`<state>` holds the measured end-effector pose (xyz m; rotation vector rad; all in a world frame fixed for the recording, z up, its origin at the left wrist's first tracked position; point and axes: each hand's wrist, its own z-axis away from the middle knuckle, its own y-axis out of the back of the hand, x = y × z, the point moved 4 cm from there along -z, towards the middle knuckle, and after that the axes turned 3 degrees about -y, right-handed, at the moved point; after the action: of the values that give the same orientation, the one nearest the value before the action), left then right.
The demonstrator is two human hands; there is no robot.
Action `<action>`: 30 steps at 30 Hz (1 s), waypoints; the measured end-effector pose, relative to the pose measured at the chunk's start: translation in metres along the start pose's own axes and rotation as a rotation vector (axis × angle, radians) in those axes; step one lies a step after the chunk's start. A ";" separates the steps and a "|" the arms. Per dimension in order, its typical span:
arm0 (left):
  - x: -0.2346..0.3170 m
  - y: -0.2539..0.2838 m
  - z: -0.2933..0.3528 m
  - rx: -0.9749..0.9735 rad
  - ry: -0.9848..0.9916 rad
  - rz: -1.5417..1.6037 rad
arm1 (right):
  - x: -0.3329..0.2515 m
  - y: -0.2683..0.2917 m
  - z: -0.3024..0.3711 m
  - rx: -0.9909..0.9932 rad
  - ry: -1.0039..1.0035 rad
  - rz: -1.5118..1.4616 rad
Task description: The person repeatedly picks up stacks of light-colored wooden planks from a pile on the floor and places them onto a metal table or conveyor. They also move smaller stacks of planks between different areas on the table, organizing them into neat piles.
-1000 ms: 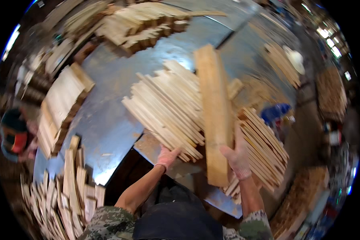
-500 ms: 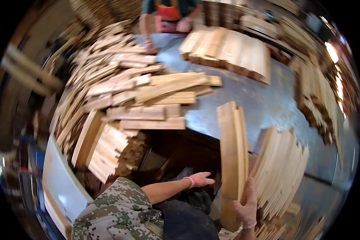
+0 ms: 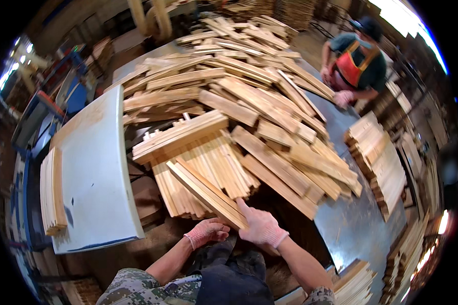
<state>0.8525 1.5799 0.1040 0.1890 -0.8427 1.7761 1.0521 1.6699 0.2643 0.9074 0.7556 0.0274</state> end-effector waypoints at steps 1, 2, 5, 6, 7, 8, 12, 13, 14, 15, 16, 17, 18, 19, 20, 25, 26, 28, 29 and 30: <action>0.014 0.010 -0.002 -0.052 -0.019 0.063 | -0.017 0.004 -0.036 -0.046 0.040 0.083; 0.031 0.023 -0.007 -0.106 -0.072 0.223 | -0.034 0.004 -0.070 -0.084 0.076 0.170; 0.072 0.063 -0.041 0.057 -0.105 0.516 | -0.080 0.006 -0.155 -0.143 0.205 0.295; 0.085 0.076 -0.056 0.144 -0.106 0.620 | -0.092 0.007 -0.183 -0.150 0.224 0.363; 0.098 0.086 -0.066 0.145 -0.202 0.599 | -0.103 0.008 -0.209 -0.169 0.244 0.466; 0.112 0.097 -0.077 0.136 -0.239 0.638 | -0.113 0.007 -0.236 -0.186 0.241 0.577; 0.166 0.133 -0.116 0.174 -0.324 0.841 | -0.149 0.005 -0.325 -0.077 0.271 0.772; 0.177 0.140 -0.123 0.205 -0.308 0.823 | -0.152 0.008 -0.343 -0.080 0.267 0.760; 0.187 0.142 -0.129 0.173 -0.314 0.795 | -0.151 0.012 -0.359 -0.082 0.257 0.747; 0.199 0.144 -0.134 0.131 -0.329 0.760 | -0.150 0.016 -0.373 -0.065 0.273 0.726; 0.207 0.145 -0.138 0.095 -0.317 0.728 | -0.145 0.017 -0.386 -0.105 0.228 0.745; 0.210 0.147 -0.140 0.151 -0.227 0.660 | -0.141 0.019 -0.399 -0.124 0.215 0.754; 0.215 0.146 -0.141 0.128 -0.231 0.590 | -0.135 0.019 -0.409 -0.146 0.196 0.764; 0.216 0.147 -0.140 0.141 -0.204 0.509 | -0.126 0.019 -0.414 -0.143 0.188 0.730; 0.217 0.148 -0.139 0.173 -0.198 0.483 | -0.117 0.017 -0.418 -0.146 0.174 0.696; 0.222 0.155 -0.142 0.114 -0.293 0.504 | -0.081 0.009 -0.424 -0.027 0.160 0.643; 0.225 0.155 -0.146 0.048 -0.329 0.506 | -0.082 0.011 -0.422 0.087 0.177 0.633; 0.226 0.161 -0.157 0.020 -0.282 0.552 | -0.081 0.017 -0.408 0.134 0.208 0.616; 0.226 0.166 -0.163 0.075 -0.219 0.540 | -0.081 0.020 -0.397 0.131 0.248 0.589; 0.229 0.167 -0.168 0.035 -0.279 0.562 | -0.080 0.018 -0.385 0.056 0.207 0.534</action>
<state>0.6632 1.8370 0.0235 0.2431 -1.1439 2.3253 0.7652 1.9250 0.1772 1.1503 0.6877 0.5797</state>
